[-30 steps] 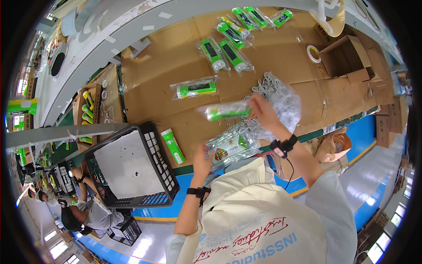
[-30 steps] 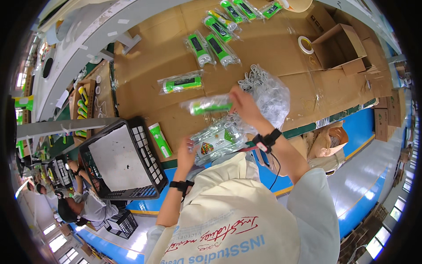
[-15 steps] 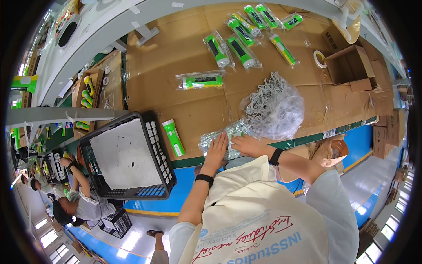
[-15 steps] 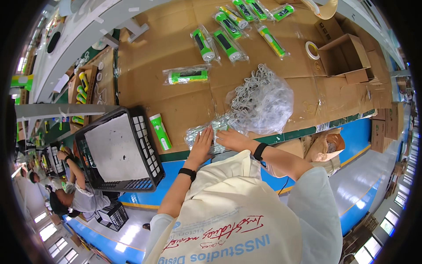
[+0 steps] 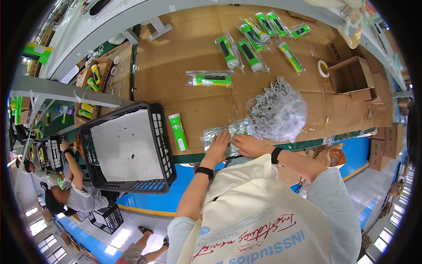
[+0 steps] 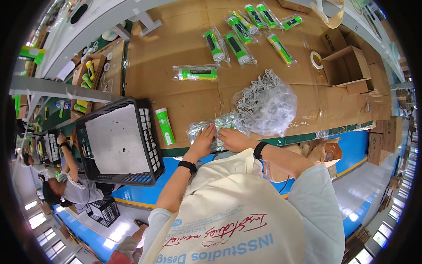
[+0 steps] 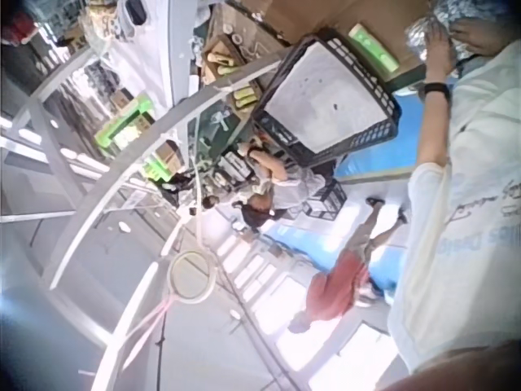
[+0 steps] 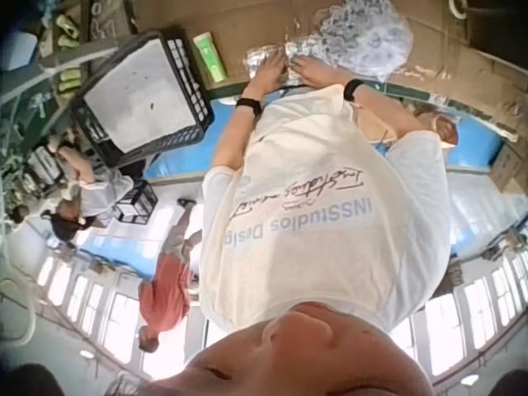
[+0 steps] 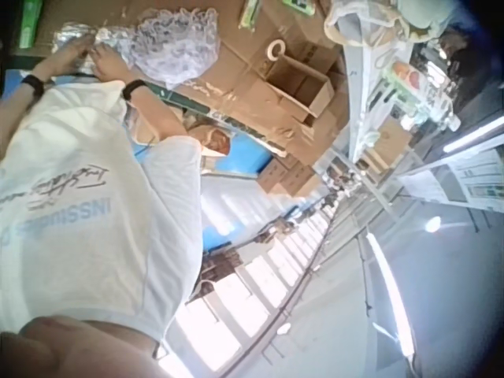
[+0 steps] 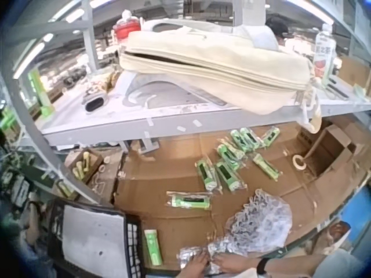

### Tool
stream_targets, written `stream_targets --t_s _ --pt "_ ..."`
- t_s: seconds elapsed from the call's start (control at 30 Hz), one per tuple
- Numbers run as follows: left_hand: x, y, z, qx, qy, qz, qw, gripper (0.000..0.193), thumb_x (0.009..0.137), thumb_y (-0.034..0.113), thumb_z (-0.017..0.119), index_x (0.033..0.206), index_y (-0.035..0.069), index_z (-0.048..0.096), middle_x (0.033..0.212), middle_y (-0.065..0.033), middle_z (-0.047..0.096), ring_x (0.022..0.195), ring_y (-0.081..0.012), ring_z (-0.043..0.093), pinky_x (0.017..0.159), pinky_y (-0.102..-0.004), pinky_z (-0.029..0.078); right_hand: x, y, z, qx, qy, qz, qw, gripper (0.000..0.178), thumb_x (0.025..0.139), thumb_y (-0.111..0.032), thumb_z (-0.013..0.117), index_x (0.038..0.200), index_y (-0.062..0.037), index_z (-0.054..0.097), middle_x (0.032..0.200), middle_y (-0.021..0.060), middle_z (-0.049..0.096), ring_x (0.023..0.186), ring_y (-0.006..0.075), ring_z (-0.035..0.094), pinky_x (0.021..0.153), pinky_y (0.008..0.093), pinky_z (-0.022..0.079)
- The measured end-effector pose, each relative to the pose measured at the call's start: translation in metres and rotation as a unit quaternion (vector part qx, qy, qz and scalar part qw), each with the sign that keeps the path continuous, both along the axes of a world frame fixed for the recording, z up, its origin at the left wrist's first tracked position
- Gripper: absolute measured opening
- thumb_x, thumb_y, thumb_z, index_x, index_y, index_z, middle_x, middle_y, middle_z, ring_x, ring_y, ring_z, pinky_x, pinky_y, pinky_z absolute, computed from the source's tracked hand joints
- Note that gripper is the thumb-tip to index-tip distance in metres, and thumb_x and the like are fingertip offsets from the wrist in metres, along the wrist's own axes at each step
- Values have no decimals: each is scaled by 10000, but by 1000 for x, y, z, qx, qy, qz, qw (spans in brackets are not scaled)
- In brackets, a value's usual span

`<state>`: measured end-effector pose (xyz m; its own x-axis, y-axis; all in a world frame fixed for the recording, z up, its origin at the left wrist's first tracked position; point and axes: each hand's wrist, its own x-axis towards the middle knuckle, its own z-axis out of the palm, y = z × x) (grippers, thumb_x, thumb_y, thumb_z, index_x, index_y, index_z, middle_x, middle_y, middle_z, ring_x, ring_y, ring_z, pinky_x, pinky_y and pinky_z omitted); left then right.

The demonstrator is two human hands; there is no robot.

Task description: Assemble and package flashlights on a production line.

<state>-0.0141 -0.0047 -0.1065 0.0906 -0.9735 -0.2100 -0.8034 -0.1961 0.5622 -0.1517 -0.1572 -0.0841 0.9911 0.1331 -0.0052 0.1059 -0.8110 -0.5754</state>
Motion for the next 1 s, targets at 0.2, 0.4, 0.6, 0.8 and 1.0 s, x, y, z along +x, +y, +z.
stream_targets --t_s 0.2,0.4,0.6,0.8,1.0 --pt "-4 12 4 -43 -92 -14 995 425 719 -12 574 1133 -7 480 1321 -146 424 1247 -320 401 987 -466 389 0 12 -10 -20 34 -16 999 358 710 -109 659 1025 -5 525 1066 127 496 987 300 514 810 398 448" --pt "-10 16 6 -91 0 99 991 270 728 -50 531 985 16 481 1055 -126 513 991 -318 550 708 -376 512 2 6 -10 121 33 -109 986 269 745 -131 662 969 -27 556 999 111 546 971 298 530 814 384 442" --pt "-10 20 5 -57 5 117 991 286 748 -50 515 1012 34 445 1031 -140 507 888 -353 582 670 -405 514 5 -16 -31 334 98 -141 927 192 785 -131 650 946 -36 606 939 115 581 931 276 555 817 342 440" --pt "-12 26 12 -67 -16 109 992 240 784 -19 495 1009 47 444 1063 -119 492 911 -317 599 661 -401 515 10 -15 -12 178 106 -46 977 266 761 -148 659 978 -18 578 953 136 563 907 291 564 767 382 472" --pt "-12 30 14 -65 -31 96 993 195 794 39 510 985 61 474 1138 -125 488 1023 -293 554 758 -374 508 23 -2 -13 -50 66 83 993 211 757 -140 617 925 -26 558 936 142 564 891 330 575 722 428 482"
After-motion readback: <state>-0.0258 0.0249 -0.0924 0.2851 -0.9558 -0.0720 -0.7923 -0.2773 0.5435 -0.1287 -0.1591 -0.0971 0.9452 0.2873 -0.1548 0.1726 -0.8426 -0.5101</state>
